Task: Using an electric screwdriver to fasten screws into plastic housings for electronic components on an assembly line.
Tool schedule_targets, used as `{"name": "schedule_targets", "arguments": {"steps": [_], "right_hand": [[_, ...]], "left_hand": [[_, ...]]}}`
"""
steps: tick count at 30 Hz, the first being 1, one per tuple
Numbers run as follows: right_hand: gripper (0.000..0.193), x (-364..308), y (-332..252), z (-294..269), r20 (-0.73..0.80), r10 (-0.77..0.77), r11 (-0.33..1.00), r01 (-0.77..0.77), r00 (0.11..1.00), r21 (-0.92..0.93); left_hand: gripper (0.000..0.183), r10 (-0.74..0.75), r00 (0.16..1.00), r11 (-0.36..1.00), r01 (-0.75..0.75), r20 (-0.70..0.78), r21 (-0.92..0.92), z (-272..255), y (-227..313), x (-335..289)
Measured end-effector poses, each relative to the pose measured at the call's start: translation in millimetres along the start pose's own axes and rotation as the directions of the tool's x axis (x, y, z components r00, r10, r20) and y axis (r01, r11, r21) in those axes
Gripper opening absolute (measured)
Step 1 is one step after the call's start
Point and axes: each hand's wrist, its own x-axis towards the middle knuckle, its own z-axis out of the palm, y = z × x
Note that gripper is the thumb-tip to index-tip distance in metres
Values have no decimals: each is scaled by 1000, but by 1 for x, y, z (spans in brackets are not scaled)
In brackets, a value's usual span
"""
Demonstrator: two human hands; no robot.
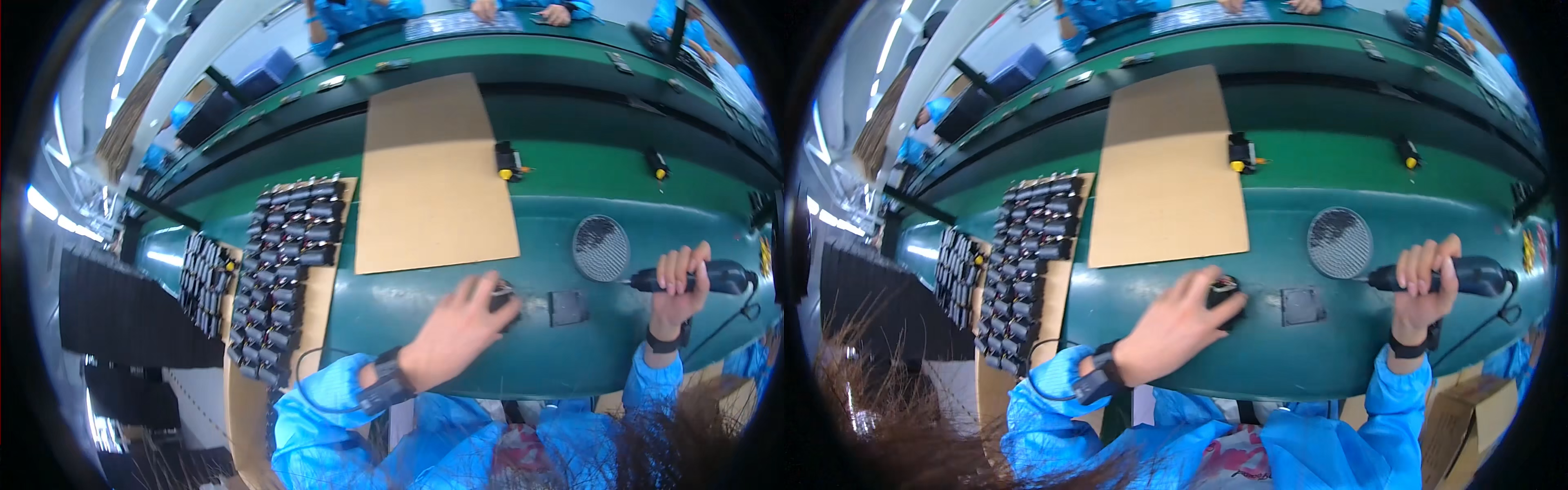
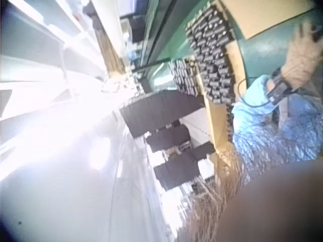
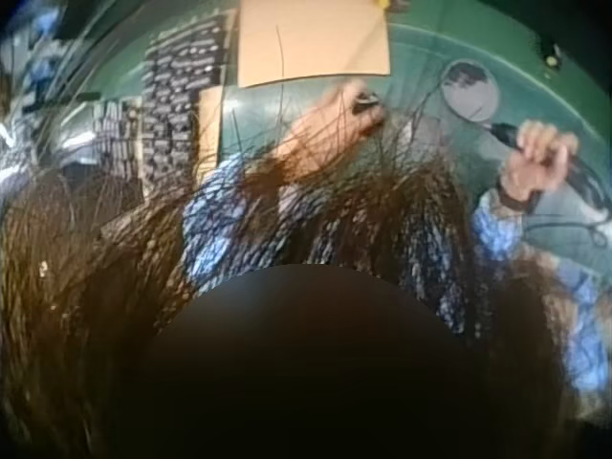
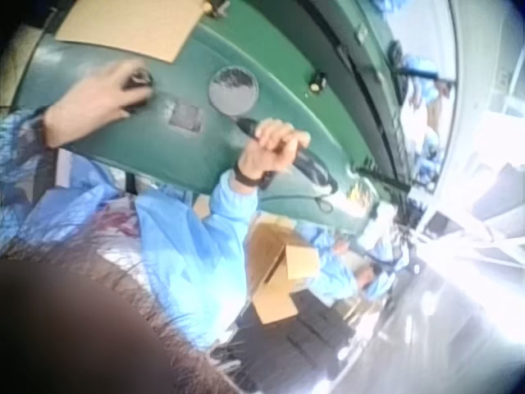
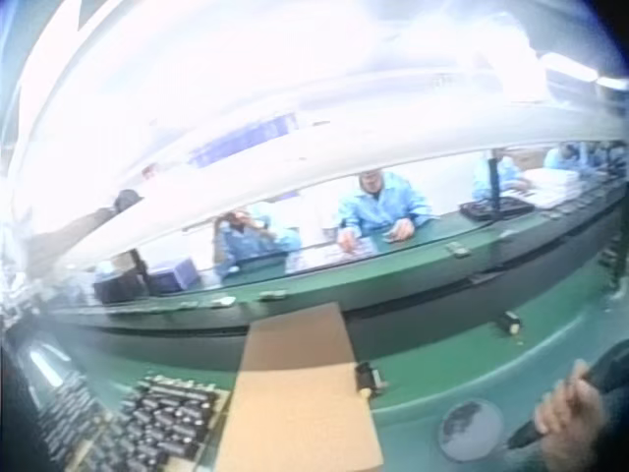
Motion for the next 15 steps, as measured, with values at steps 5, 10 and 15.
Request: {"name": "schedule_targets", "arguments": {"steps": [5, 10, 15], "right_hand": [[18, 0, 9, -6, 31, 25, 1000, -26, 999, 17], [18, -3, 5, -12, -16, 29, 1000, -29, 999, -5], [19, -1, 4, -5, -13, 32, 999, -31, 999, 25]], "left_hand": [[57, 75, 995, 992, -68, 60, -108, 21, -7, -14], [83, -466, 879, 867, 431, -102, -249, -30, -45, -54], [86, -675, 630, 626, 765, -384, 154, -55, -112, -137]]}}
